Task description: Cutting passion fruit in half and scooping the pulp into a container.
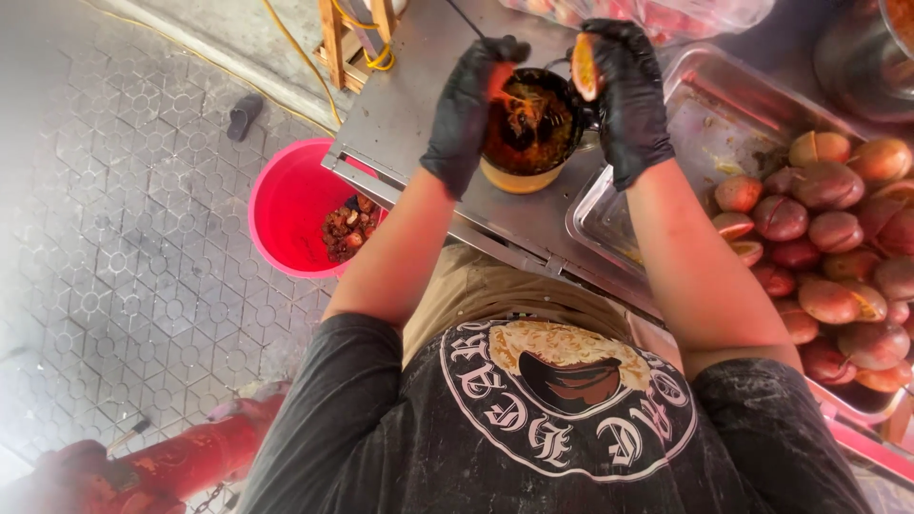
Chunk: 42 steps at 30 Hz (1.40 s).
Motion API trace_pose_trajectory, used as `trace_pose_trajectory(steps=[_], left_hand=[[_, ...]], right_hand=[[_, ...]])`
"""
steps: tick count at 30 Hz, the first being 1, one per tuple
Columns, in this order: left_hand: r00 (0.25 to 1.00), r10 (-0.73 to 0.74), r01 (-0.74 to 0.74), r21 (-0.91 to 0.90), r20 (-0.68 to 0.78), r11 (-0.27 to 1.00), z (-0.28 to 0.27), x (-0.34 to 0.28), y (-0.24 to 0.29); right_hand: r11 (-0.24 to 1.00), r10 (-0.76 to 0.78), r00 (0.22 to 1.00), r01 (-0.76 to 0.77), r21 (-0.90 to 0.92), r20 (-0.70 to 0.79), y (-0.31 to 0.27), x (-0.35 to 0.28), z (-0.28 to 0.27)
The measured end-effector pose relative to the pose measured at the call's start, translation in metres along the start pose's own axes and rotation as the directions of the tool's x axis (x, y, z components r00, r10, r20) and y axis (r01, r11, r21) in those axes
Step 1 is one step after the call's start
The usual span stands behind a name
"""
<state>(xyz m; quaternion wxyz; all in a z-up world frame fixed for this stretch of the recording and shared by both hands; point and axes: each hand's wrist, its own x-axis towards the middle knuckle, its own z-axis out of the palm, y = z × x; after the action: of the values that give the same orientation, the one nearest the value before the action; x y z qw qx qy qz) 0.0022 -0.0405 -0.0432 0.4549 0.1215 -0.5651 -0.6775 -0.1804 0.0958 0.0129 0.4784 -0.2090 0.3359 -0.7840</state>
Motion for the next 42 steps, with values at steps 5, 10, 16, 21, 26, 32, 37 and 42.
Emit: trace_pose_trajectory(steps=[5, 10, 16, 21, 26, 32, 37, 42], left_hand=[[0.975, -0.171, 0.196, -0.903, 0.140, 0.383, -0.023, -0.009, 0.063], [0.973, -0.216, 0.174, -0.876, 0.082, 0.449, -0.053, -0.032, 0.132], [0.917, -0.043, -0.202, -0.556, -0.396, 0.806, -0.198, -0.073, 0.111], [0.698, -0.334, -0.305, -0.685, -0.634, 0.661, -0.315, -0.129, 0.084], [0.410, -0.584, -0.146, -0.683, -0.700, 0.716, -0.460, -0.184, -0.030], [0.519, -0.503, -0.032, -0.604, -0.691, 0.796, -0.406, -0.174, -0.018], [0.356, -0.398, -0.034, -0.437, -0.846, 0.899, -0.363, -0.130, 0.010], [0.503, 0.058, -0.148, -0.020, -0.862, 0.989, -0.275, -0.088, 0.056]], right_hand=[[-0.063, -0.192, 0.643, 0.746, -0.663, 0.741, 0.011, -0.024, 0.052], [-0.309, -0.228, 0.480, 0.790, -0.530, 0.847, 0.035, -0.010, 0.055], [-0.131, -0.183, 0.587, 0.780, -0.612, 0.788, 0.028, -0.011, 0.047], [-0.014, -0.132, 0.649, 0.755, -0.656, 0.750, 0.030, -0.015, 0.048], [-0.095, -0.162, 0.566, 0.807, -0.583, 0.808, 0.037, -0.012, 0.034], [-0.099, -0.169, 0.615, 0.767, -0.634, 0.771, 0.030, -0.027, 0.042], [-0.162, -0.153, 0.568, 0.793, -0.587, 0.809, 0.030, -0.023, 0.038], [-0.203, -0.096, 0.483, 0.846, -0.492, 0.870, 0.029, -0.015, 0.037]])
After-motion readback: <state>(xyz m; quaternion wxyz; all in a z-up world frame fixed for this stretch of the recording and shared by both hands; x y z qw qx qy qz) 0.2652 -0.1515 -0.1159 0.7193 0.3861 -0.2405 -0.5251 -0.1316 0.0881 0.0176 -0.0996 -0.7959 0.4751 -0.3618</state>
